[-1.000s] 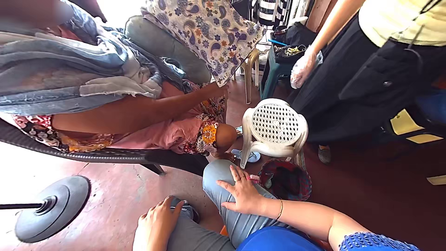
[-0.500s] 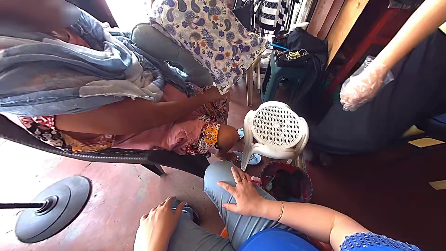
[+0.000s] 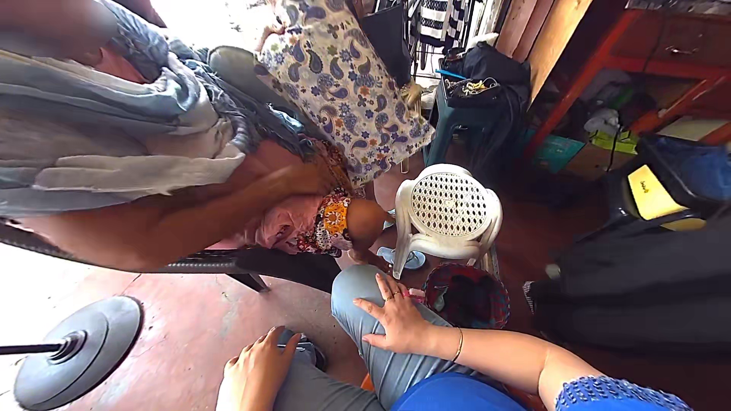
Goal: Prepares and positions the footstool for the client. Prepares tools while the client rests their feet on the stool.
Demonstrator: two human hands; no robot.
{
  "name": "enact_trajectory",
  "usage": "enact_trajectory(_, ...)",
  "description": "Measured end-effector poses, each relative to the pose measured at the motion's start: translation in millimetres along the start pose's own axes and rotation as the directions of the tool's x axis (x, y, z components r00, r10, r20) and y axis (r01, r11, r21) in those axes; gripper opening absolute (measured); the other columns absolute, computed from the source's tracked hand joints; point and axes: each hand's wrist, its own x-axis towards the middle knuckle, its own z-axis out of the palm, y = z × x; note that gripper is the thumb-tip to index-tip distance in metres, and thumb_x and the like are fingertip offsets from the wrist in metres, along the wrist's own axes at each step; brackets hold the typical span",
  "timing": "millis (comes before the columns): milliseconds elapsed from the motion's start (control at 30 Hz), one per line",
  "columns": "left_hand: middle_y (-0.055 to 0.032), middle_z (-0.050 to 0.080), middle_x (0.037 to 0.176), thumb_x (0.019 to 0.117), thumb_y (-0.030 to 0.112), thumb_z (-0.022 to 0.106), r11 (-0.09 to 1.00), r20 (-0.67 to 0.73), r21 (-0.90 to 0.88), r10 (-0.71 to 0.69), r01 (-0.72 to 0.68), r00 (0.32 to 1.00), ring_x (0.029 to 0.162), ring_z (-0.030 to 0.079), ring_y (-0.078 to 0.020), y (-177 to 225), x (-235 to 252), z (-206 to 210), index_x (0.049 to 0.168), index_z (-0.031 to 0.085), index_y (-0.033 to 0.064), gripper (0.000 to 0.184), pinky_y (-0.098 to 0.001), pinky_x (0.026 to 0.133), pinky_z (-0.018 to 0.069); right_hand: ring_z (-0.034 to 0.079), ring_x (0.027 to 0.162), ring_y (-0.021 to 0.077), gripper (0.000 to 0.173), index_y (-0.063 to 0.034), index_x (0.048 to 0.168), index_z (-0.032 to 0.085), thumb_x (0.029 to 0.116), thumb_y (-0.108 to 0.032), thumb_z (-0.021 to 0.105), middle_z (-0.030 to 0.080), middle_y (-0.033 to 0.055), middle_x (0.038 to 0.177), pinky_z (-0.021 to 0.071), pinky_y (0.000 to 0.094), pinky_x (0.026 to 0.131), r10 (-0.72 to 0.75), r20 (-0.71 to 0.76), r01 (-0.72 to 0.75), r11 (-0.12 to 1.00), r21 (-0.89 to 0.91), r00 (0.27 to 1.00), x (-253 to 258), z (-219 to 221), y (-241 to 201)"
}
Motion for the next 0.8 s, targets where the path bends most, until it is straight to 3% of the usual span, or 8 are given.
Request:
enact_trajectory(367,-0.0175,0.074,0.113,0.0945,0.052,0.065,1.0,-0.01,-0.012,0.017,-0.017,1.0,0.111,0.067,-0.0429,-1.8,-0.5,1.9,0.122,0.074,0.0128,0.049,-0.0714,0.099,0.0423,0.014,0.153,0.0528,0.075,-0.0439,0.16,0.032,0.0926,-0.064,0.059,0.01,0.0321,0.167,0.0254,0.0697,0.115,-0.001,-0.007,0.001,1.0,0.001,1.0,0.9,1.4,0.5)
enact_trajectory(800,-0.018,0.074,0.113,0.0952,0.05,0.065,1.0,-0.015,-0.012,0.015,-0.015,1.0,0.111,0.067,-0.0434,-0.5,-3.2,-1.6,0.122,0.074,0.0124,0.047,-0.0712,0.098,0.0424,0.013,0.154,0.051,0.074,-0.0446,0.159,0.033,0.0926,-0.065,0.059,0.01,0.0313,0.168,0.0214,0.0689,0.117,-0.006,-0.015,0.006,1.0,0.0,1.0,-0.1,3.4,-0.2)
